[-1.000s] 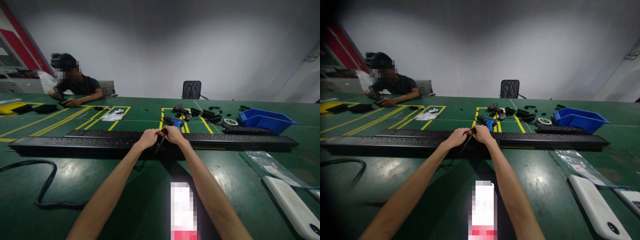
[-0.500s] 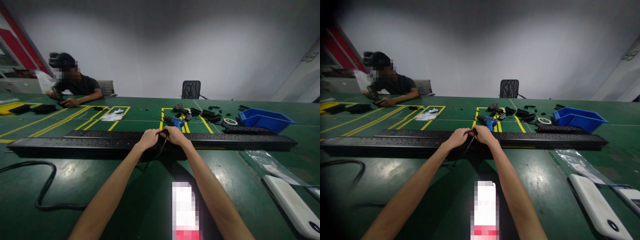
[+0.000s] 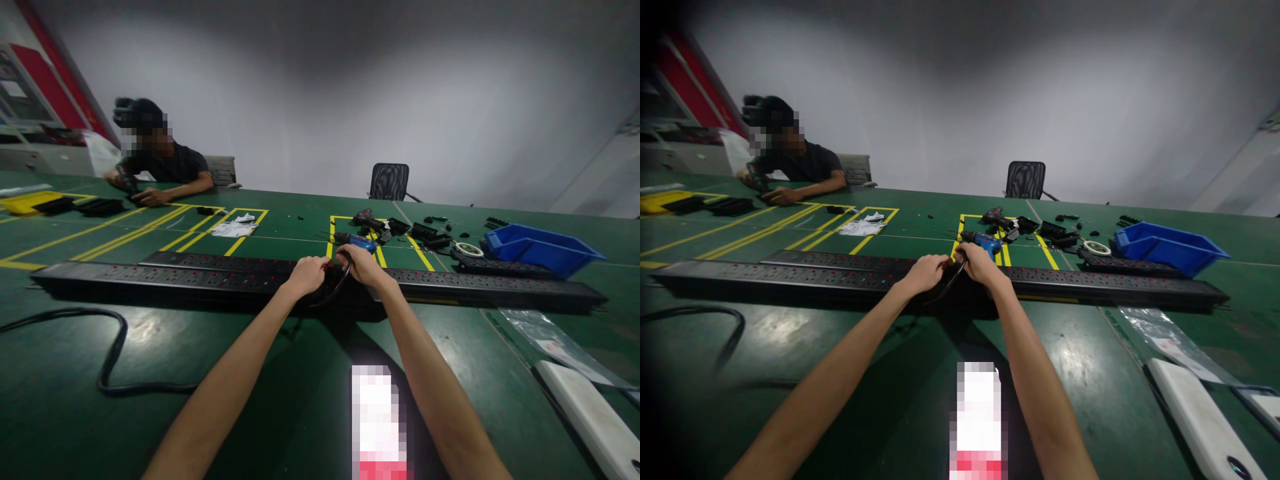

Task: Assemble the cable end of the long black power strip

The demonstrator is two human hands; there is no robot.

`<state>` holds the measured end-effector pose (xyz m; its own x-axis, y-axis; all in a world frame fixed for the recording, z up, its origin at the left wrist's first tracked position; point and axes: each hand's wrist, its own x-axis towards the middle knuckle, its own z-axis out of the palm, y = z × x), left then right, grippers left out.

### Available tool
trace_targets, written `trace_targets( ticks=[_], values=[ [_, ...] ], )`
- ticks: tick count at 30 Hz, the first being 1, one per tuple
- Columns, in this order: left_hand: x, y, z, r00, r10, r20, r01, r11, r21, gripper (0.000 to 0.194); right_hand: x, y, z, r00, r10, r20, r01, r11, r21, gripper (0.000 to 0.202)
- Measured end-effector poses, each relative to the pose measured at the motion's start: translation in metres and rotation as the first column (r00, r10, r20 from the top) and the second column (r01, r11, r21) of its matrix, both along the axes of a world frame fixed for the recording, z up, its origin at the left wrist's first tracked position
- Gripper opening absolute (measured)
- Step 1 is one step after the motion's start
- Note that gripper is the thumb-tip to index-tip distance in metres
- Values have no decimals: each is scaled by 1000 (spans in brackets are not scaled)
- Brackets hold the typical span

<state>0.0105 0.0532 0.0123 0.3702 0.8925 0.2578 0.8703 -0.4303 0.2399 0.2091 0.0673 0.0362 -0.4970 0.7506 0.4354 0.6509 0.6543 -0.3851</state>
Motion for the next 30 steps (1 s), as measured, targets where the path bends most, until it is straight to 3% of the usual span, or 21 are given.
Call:
trace_targets(
  ticks=[3, 8, 14, 18, 30],
  values=[
    [0, 0, 0, 999, -14, 40, 14, 1000, -5, 34, 18, 4, 8, 994, -60, -89, 63, 998, 26, 29],
    [-1, 2, -3, 997, -22, 75, 21, 1000, 11, 33, 44, 4, 19, 991, -128, 50, 130, 991, -43, 39],
    [0, 3, -5, 995, -31, 99, 31, 1000, 4, 31, 56, -11, 29, 976, -44, 213, 103, 957, -270, 56],
    [0, 4, -7, 994, -37, 106, 36, 999, 18, 31, 60, -16, 35, 967, 35, 254, 69, 918, -390, 57],
    [1, 3, -7, 995, -23, 97, 22, 1000, 11, 31, 71, -11, 36, 979, 114, 170, -16, 871, -491, 41]
  ],
)
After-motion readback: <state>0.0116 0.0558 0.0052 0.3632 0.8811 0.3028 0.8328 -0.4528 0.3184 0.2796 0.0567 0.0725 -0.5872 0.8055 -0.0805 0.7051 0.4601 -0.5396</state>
